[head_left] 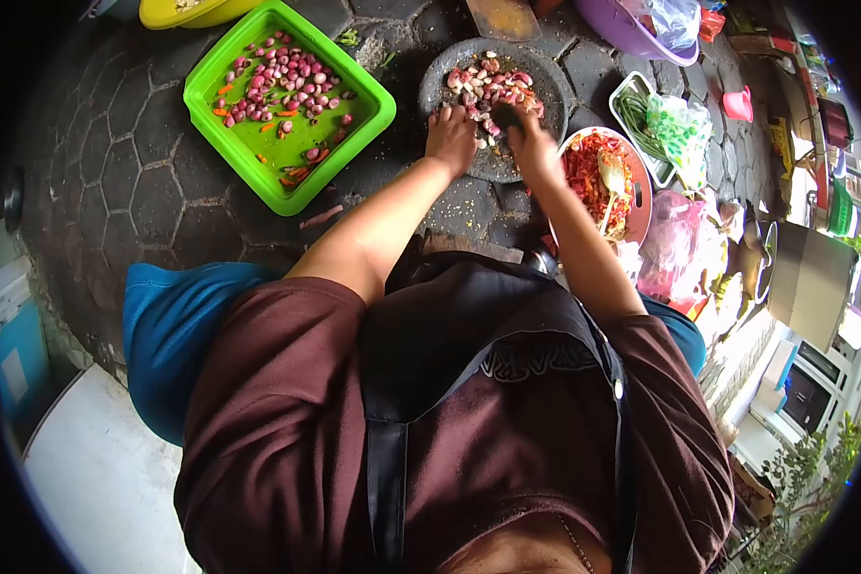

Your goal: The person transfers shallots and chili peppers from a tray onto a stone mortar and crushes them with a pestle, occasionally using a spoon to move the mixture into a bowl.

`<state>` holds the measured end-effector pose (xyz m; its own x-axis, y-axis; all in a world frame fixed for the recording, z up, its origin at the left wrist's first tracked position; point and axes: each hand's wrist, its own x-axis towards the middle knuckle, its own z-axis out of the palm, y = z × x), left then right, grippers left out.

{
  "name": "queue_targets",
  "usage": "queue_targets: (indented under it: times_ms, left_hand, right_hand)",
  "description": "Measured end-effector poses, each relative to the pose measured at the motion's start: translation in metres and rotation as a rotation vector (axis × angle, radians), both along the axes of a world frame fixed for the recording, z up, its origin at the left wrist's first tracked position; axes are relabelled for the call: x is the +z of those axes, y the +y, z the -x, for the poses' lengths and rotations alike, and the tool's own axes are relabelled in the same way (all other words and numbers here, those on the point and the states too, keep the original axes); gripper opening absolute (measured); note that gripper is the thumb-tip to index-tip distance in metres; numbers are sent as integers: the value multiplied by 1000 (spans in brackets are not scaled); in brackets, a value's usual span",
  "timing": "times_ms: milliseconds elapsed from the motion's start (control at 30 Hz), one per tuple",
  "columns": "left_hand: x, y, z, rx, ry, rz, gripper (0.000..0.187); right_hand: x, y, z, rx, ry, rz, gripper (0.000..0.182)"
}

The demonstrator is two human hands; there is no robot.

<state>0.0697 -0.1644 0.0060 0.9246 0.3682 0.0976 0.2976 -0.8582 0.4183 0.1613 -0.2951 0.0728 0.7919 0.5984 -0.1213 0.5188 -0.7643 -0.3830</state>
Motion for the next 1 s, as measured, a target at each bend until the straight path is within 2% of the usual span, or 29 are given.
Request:
queue_targets:
  times_ms: [33,100,133,233,300,400,433,500,567,633,667,700,733,767,833,900,933,1000]
  left_hand:
    - [0,2,0,-11,7,59,18]
    - [0,4,-1,2,-13,51,18]
    - [1,4,-2,18,-34,50,18]
    - [2,-1,1,52,-119,93,16]
    - [7,1,1,88,-136,79,16]
    - [12,14,5,98,-195,76,15]
    - [12,19,3,138,-208,60,13]
    - [16,33,5,237,-258,93,12]
    - [18,57,8,372,-352,85,13]
    - [15,90,15,514,-516,31,10]
    - [22,101,24,639,-531,4,9]
    - [6,123,33,673,-506,0,9]
    - [1,138,45,715,-399,6,5]
    - [-9,149,57,742,-270,-7,9]
    - [-35,168,79,624,179,332,19]
    - [-58,172,94,473,282,376,26]
    - [-50,170,92,492,356,335,26]
    - [-65,170,92,546,272,279,20]
  right_hand:
    - [-12,2,8,44,30,123,47]
    - [-25,6,31,73,-189,177,46]
    - [-7,13,24,43,72,223,44]
    - [-23,12,-28,34,222,31,44]
    - [-8,4,-39,-6,246,-77,44]
    - [22,3,-14,-88,88,-123,42]
    - [12,0,-9,-43,30,-130,43]
    - [-20,-1,-3,-6,84,116,46]
    - [-17,5,-1,-72,142,184,45]
    - [-43,-2,-37,-36,174,40,44]
    - [-39,-3,-43,-34,187,7,44]
    - [-30,-4,-46,-29,193,-25,45]
    - [-22,-7,-43,-23,214,-116,42]
    - [-13,-9,-37,-17,216,-113,42]
    - [10,-8,-19,-115,250,-199,38]
    - [14,-10,-12,-101,219,-214,39]
    - [20,-9,-8,-146,234,-163,39]
    - [24,-13,-8,-177,241,-78,41]
